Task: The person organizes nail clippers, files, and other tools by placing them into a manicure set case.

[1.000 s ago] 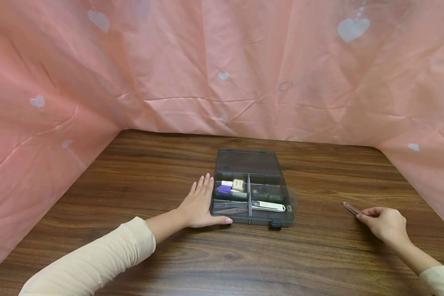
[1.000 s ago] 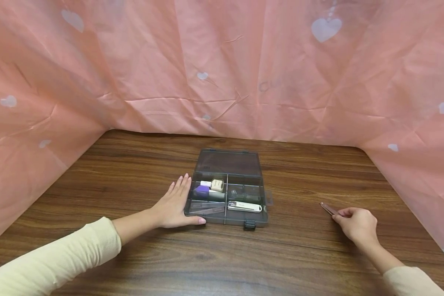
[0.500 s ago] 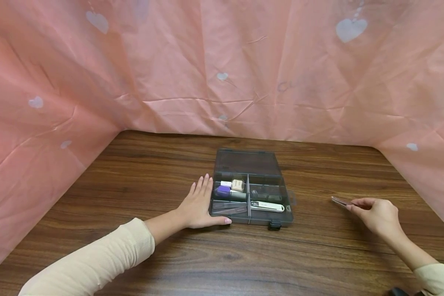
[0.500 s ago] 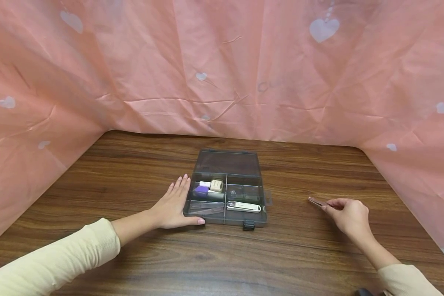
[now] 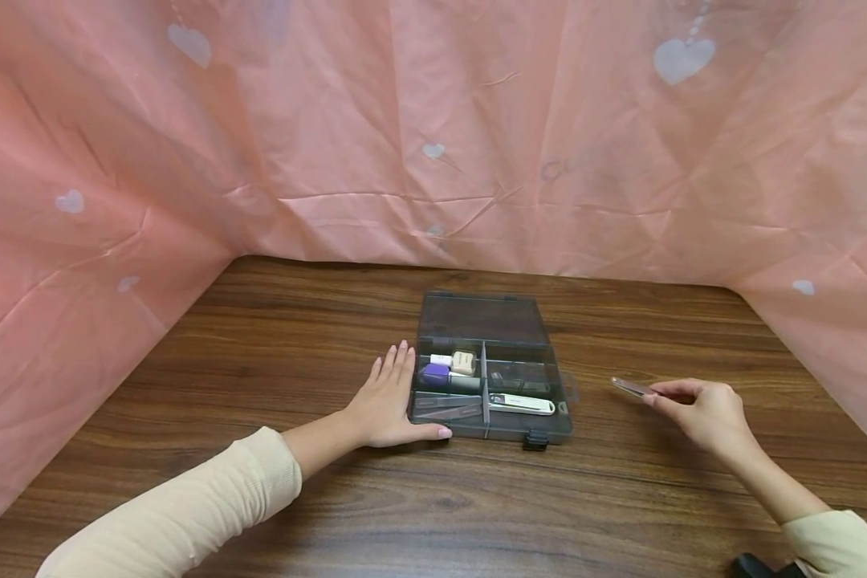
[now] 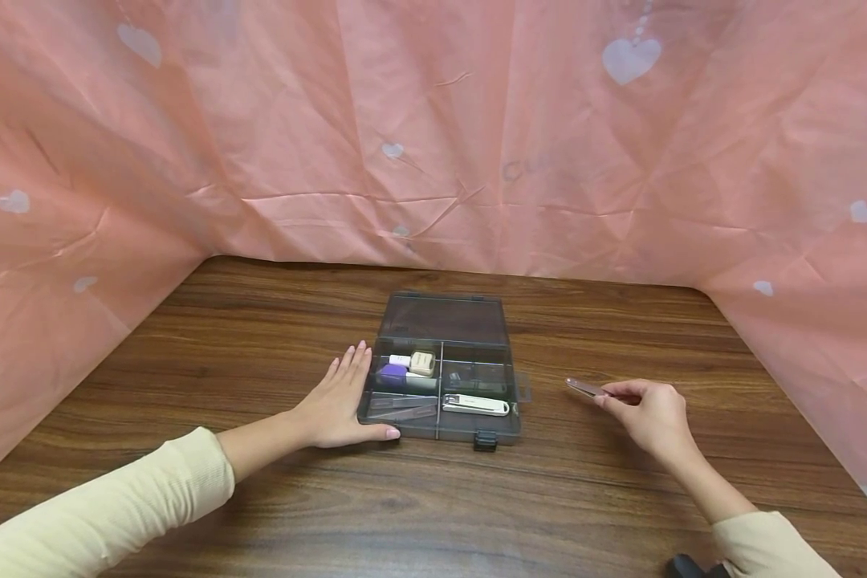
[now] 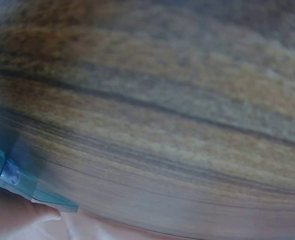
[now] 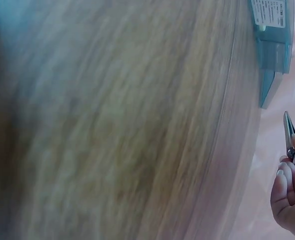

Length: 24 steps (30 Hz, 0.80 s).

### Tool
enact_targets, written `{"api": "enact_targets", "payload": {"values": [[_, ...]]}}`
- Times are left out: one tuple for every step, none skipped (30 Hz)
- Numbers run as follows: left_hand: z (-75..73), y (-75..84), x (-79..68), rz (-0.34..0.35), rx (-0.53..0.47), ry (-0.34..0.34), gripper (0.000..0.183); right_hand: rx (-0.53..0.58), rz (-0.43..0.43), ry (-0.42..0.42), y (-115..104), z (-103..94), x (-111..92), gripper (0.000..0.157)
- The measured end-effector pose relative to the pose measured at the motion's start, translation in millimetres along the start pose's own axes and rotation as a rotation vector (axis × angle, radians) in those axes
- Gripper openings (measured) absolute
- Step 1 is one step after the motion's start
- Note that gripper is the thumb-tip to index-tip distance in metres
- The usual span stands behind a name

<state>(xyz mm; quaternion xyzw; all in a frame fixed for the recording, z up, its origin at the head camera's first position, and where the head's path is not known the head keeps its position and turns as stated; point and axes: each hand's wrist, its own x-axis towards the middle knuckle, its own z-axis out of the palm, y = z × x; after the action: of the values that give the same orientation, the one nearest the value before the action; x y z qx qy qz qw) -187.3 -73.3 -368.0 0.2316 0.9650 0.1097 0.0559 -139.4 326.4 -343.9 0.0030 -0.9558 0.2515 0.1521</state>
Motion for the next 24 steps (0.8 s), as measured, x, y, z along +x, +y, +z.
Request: {"api": "enact_targets", "payload": {"values": [[0.0, 0.0, 0.0, -0.001, 0.0, 0.0, 0.123, 0.008, 0.0, -0.001, -1.2, 0.6, 0.3, 0.022], [-0.2, 0.1, -0.1, 0.0, -0.001, 0.0, 0.123, 0.018, 0.002, -0.005, -2.4, 1.2, 0.4, 0.022], [-0.3, 0.1, 0.0, 0.0, -0.001, 0.0, 0.123, 0.027, 0.001, -0.005, -3.6, 1.7, 0.7, 0.023], [-0.3, 0.1, 0.0, 0.0, -0.001, 0.0, 0.123, 0.035, -0.002, -0.006, -4.8, 2.2, 1.1, 0.023], [-0.3, 0.1, -0.1, 0.0, 0.0, 0.0, 0.123, 0.045, -0.004, -0.008, -6.0, 2.6, 1.3, 0.022], [-0.3, 0.2, -0.1, 0.001, 0.0, 0.0, 0.123, 0.053, -0.007, -0.009, -7.3, 3.0, 1.7, 0.022], [-0.2, 0.1, -0.1, 0.001, 0.001, 0.0, 0.123, 0.062, -0.006, -0.015, -8.6, 3.4, 1.8, 0.023], [-0.1, 0.1, -0.2, 0.001, 0.002, -0.001, 0.123, 0.071, -0.003, -0.023, -9.8, 3.7, 1.9, 0.023], [0.0, 0.0, -0.2, 0.001, 0.003, -0.001, 0.123, 0.081, 0.002, -0.033, -11.1, 3.8, 1.9, 0.024], [0.0, 0.0, -0.2, 0.0, 0.003, -0.001, 0.123, 0.09, 0.007, -0.044, -12.4, 3.9, 1.9, 0.024], [0.0, -0.1, -0.4, 0.0, 0.002, -0.001, 0.123, 0.097, 0.012, -0.053, -13.8, 4.1, 2.0, 0.025], [-0.1, -0.1, -0.5, 0.0, 0.002, -0.001, 0.123, 0.102, 0.016, -0.061, -15.2, 4.1, 2.0, 0.026], [0.0, -0.1, -0.6, -0.001, 0.001, -0.001, 0.123, 0.109, 0.021, -0.068, -16.7, 4.1, 2.0, 0.026], [-0.1, -0.1, -0.8, -0.001, 0.0, -0.001, 0.123, 0.114, 0.022, -0.074, -18.3, 4.2, 2.0, 0.026], [-0.1, -0.1, -0.9, -0.001, -0.002, -0.001, 0.123, 0.12, 0.021, -0.076, -19.8, 4.3, 2.0, 0.026], [-0.1, -0.1, -1.1, -0.001, -0.003, 0.0, 0.123, 0.124, 0.018, -0.078, -21.4, 4.6, 2.1, 0.026], [-0.1, -0.2, -1.1, 0.0, -0.004, 0.0, 0.123, 0.13, 0.015, -0.08, -23.0, 5.0, 2.1, 0.026], [0.0, -0.3, -1.0, 0.0, -0.005, -0.001, 0.123, 0.134, 0.01, -0.081, -24.5, 5.5, 2.1, 0.025], [0.1, -0.3, -1.0, 0.0, -0.006, -0.001, 0.123, 0.14, 0.006, -0.083, -26.0, 6.2, 2.1, 0.025], [0.2, -0.4, -1.0, 0.0, -0.007, -0.001, 0.123, 0.146, 0.001, -0.085, -27.4, 7.0, 2.1, 0.025], [0.3, -0.4, -1.0, 0.001, -0.007, 0.0, 0.123, 0.152, -0.003, -0.088, -28.7, 7.9, 2.0, 0.024], [0.5, -0.5, -0.7, 0.001, -0.006, 0.0, 0.123, 0.159, -0.008, -0.09, -30.0, 8.8, 2.0, 0.024], [0.6, -0.5, -0.5, 0.001, -0.005, 0.0, 0.123, 0.165, -0.012, -0.091, -31.3, 9.6, 1.8, 0.023], [0.8, -0.4, -0.3, 0.001, -0.007, -0.001, 0.123, 0.171, -0.017, -0.092, -32.5, 10.4, 1.7, 0.023]]}}
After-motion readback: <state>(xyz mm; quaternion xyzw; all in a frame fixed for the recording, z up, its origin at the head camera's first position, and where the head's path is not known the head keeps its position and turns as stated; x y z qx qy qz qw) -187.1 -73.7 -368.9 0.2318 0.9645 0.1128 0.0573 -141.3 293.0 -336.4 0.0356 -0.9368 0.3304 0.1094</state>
